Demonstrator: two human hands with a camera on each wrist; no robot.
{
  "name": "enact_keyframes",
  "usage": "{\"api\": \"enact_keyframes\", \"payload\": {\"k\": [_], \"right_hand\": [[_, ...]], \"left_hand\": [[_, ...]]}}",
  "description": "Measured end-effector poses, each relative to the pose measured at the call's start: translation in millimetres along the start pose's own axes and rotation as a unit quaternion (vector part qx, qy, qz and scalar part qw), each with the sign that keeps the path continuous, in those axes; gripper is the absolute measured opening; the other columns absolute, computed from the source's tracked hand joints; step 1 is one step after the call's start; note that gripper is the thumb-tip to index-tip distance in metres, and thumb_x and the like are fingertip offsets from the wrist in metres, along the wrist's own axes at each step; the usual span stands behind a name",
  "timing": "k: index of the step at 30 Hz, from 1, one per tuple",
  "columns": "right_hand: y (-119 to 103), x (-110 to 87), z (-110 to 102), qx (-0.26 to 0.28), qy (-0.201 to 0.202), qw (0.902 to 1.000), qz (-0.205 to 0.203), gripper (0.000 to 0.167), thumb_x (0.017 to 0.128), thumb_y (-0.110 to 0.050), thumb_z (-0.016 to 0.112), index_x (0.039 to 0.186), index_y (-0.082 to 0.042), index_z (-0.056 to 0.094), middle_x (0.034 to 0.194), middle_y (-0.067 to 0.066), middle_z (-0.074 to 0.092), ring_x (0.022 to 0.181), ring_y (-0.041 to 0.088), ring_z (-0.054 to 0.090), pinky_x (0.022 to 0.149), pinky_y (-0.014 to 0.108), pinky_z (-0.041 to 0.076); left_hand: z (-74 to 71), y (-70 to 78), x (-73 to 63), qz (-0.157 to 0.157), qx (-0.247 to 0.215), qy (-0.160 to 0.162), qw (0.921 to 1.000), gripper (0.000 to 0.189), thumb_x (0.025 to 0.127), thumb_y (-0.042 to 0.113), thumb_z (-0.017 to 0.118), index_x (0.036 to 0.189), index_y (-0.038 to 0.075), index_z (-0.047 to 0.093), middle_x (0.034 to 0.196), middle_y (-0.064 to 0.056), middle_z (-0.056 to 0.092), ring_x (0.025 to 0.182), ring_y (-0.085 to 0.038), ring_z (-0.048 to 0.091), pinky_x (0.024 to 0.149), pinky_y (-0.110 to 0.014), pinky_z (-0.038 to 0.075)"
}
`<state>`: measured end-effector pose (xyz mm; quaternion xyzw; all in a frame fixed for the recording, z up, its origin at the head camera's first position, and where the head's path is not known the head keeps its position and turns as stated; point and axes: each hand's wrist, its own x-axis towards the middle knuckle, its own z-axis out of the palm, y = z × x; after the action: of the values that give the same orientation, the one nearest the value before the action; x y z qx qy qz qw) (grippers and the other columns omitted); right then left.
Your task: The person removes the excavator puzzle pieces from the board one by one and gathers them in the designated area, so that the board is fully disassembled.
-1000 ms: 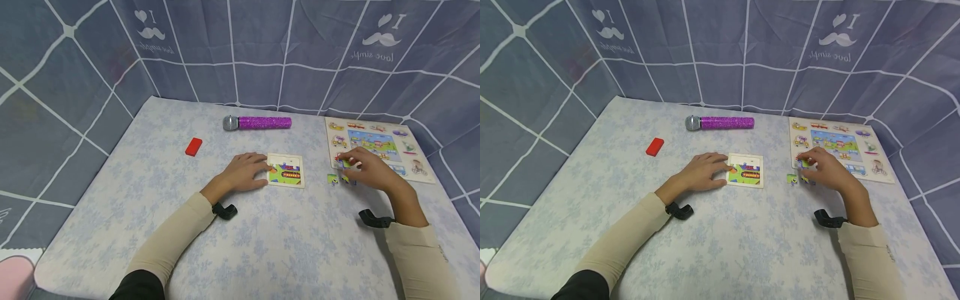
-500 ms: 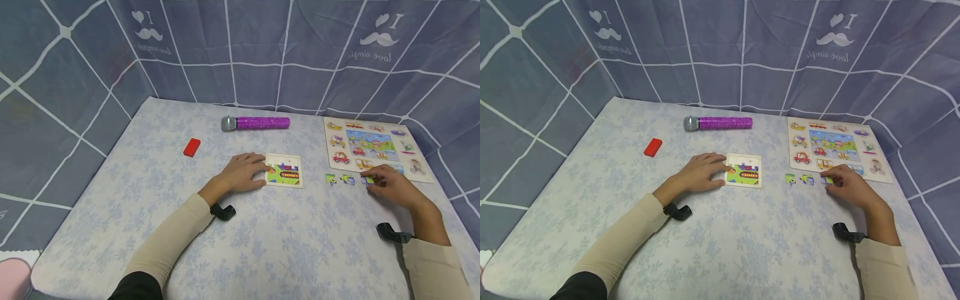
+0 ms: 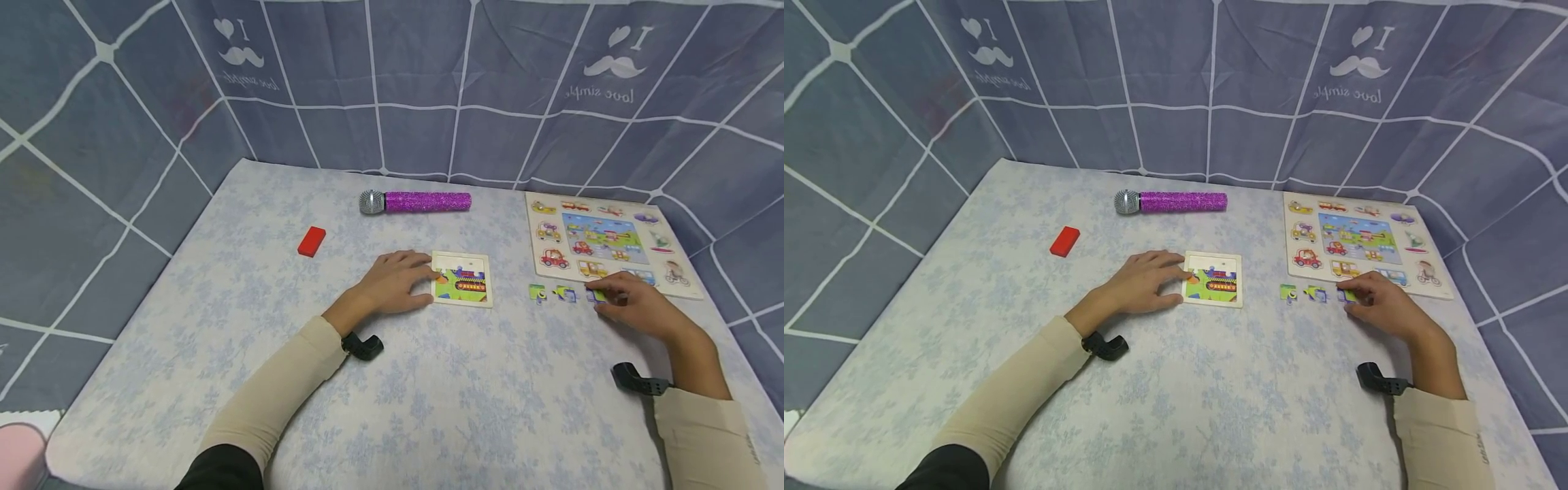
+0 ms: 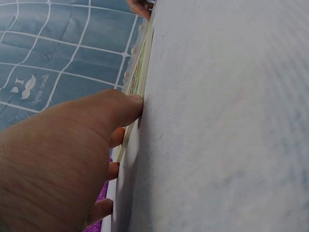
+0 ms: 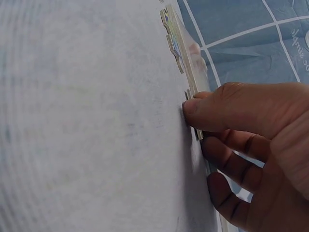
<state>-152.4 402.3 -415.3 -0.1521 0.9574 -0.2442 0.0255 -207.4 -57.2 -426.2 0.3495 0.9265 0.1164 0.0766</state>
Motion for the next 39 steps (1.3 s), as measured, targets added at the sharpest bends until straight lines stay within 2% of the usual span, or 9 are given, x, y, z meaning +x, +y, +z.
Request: {"api": "enact_keyframes", "payload": {"k": [8,17,20,24,26,30,33,36,39], "right_hand": [[-2.3,1.6,-0.1,-0.003,0.002,1.0,-0.008,0.037,0.085,0.003,0.076,0.121,0.005,0.068,0.096,0.008,0.052,0.084,0.017,0.043,0.068,0.02,0.04],[-4.7,4.8,2.5,0.024,-0.01,0.9997,-0.002,0.038,0.085,0.005,0.077,0.121,0.007,0.065,0.112,0.019,0.058,0.092,0.018,0.051,0.074,0.019,0.043],[-4.7,4.1,2.3,0.031,-0.017,0.9994,0.006,0.044,0.084,0.005,0.077,0.125,0.007,0.061,0.117,0.023,0.058,0.097,0.023,0.053,0.075,0.016,0.044],[-6.3,3.1,-1.6,0.051,-0.021,0.9983,0.018,0.056,0.087,0.002,0.076,0.136,0.008,0.05,0.119,0.028,0.056,0.103,0.037,0.056,0.075,0.014,0.044],[-8.0,3.6,-3.3,0.059,-0.008,0.9982,0.011,0.059,0.089,0.001,0.074,0.14,0.007,0.046,0.119,0.028,0.055,0.102,0.032,0.058,0.074,0.013,0.044],[-18.1,8.6,-2.1,0.073,0.026,0.9966,-0.029,0.055,0.092,0.002,0.07,0.141,0.006,0.047,0.118,0.023,0.054,0.099,0.007,0.054,0.075,0.01,0.041],[-37.0,15.9,0.9,0.068,0.034,0.995,-0.065,0.051,0.093,0.002,0.068,0.141,0.005,0.049,0.121,0.02,0.056,0.099,0.008,0.057,0.079,0.017,0.042],[-64.7,28.3,3.7,0.049,0.02,0.9943,-0.093,0.049,0.095,-0.001,0.068,0.141,0.002,0.052,0.124,0.018,0.059,0.103,0.024,0.06,0.083,0.034,0.046],[-95.0,46.2,9.7,0.041,-0.007,0.9931,-0.109,0.047,0.097,-0.005,0.068,0.141,-0.001,0.052,0.124,0.019,0.06,0.106,0.035,0.059,0.079,0.049,0.048]], "left_hand": [[0.6,-1.9,-0.4,0.002,0.0,0.003,1.0,0.048,0.099,0.052,0.056,0.143,0.035,0.056,0.16,0.001,0.035,0.148,-0.03,0.025,0.113,-0.056,0.025],[2.1,-4.2,-2.3,0.003,-0.013,0.009,0.9999,0.048,0.098,0.052,0.057,0.143,0.035,0.056,0.16,0.001,0.036,0.148,-0.031,0.026,0.113,-0.056,0.025],[3.9,-5.1,-2.4,0.002,-0.016,0.009,0.9998,0.048,0.098,0.052,0.058,0.143,0.035,0.055,0.16,0.001,0.035,0.148,-0.03,0.026,0.112,-0.056,0.025],[5.5,-6.2,-1.8,0.003,-0.021,0.008,0.9998,0.048,0.098,0.053,0.058,0.143,0.035,0.054,0.16,0.002,0.036,0.148,-0.028,0.025,0.112,-0.056,0.024],[5.4,-6.3,-1.3,0.004,-0.025,0.007,0.9997,0.047,0.098,0.053,0.058,0.142,0.035,0.054,0.159,0.002,0.036,0.148,-0.029,0.024,0.112,-0.056,0.024],[4.7,-6.2,-0.1,0.003,-0.036,0.006,0.9993,0.043,0.098,0.052,0.059,0.137,0.033,0.056,0.158,0.002,0.037,0.148,-0.03,0.024,0.112,-0.057,0.023],[3.9,-5.8,1.0,0.005,-0.041,0.009,0.9991,0.04,0.098,0.051,0.06,0.131,0.03,0.057,0.157,0.002,0.039,0.147,-0.028,0.026,0.111,-0.057,0.024],[3.1,-5.2,1.6,0.008,-0.044,0.014,0.9989,0.038,0.097,0.051,0.061,0.127,0.028,0.057,0.156,0.001,0.04,0.146,-0.026,0.028,0.111,-0.057,0.024],[3.5,-5.0,1.7,0.008,-0.048,0.016,0.9987,0.038,0.097,0.05,0.062,0.125,0.026,0.056,0.157,0.001,0.04,0.146,-0.025,0.029,0.111,-0.056,0.024]]}}
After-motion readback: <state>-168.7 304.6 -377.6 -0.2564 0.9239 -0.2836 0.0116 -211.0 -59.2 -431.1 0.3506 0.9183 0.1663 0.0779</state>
